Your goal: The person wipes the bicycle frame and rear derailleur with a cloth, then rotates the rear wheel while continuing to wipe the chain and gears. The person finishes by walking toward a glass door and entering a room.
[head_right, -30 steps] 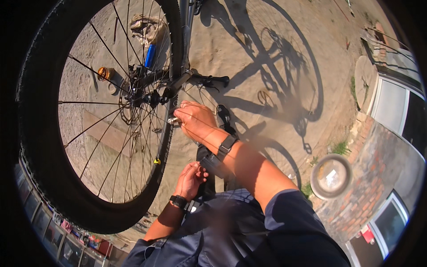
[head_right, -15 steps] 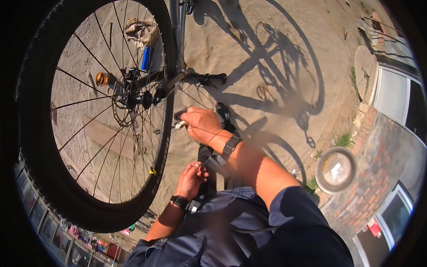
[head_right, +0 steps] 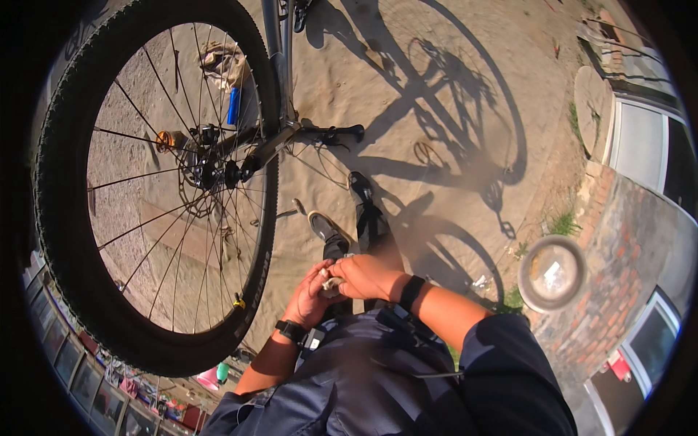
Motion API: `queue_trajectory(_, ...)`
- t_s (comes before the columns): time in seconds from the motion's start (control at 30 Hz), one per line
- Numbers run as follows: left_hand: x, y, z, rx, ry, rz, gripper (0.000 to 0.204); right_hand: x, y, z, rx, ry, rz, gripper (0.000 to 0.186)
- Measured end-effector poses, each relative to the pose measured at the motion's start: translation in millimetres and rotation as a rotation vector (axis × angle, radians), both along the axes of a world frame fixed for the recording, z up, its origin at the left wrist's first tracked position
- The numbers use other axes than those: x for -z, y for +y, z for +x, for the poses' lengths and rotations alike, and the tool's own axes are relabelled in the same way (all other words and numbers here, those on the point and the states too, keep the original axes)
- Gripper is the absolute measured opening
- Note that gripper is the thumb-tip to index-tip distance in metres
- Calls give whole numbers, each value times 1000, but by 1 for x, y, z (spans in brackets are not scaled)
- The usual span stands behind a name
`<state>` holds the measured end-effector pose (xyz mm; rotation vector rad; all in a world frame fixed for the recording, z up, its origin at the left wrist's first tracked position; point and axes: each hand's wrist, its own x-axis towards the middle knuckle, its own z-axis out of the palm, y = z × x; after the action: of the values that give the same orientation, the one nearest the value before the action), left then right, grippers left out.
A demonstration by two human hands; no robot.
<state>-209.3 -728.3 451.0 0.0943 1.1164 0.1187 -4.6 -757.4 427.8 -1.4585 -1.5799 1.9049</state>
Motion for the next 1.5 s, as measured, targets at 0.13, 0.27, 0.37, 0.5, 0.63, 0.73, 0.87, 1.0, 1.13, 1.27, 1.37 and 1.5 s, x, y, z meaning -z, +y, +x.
queue_trajectory(0.13, 4, -6, 0, -38, -21, 1, 54, -6, 0, 9, 87, 76, -58, 44)
queue_trajectory(0.27, 17, -13, -2, -45, -31, 57, 50, -12, 3, 19, 119, 38, -64, 55)
queue_trajectory(0.37, 16, -13, 5, -64, 2, 119, 48, -32, 16, 31, 64, -68, -181, 60)
queue_trajectory(0.5, 18, -14, 20, -122, 9, 173, 46, -16, 5, 39, 91, -40, -79, 59)
queue_trajectory(0.63, 5, -2, 35, -128, 24, 150, 41, -7, 5, 49, 116, -43, 114, 41)
queue_trajectory(0.73, 5, 4, 45, -195, -64, 126, 35, -4, 16, 63, 134, -56, 250, 23)
queue_trajectory(0.87, -8, 11, 54, -167, -79, 120, 24, -15, 32, 76, 182, -53, 155, 25)
queue_trajectory(1.0, 12, 13, 42, -166, -128, 190, 19, -24, 50, 78, 191, -62, 40, 27)
queue_trajectory(1.13, 12, 21, 51, -255, -81, 190, 21, -18, 71, 82, 257, 87, -119, 24)
queue_trajectory(1.27, 19, 21, 66, -334, 5, 238, 22, -18, 105, 95, 203, 179, -413, 29)
queue_trajectory(1.37, 34, 30, 93, -333, 67, 212, 21, -9, 128, 116, -51, 72, -239, 46)
queue_trajectory(1.5, 37, 51, 162, -484, 189, 181, 17, 0, 166, 154, -193, 29, -313, 55)
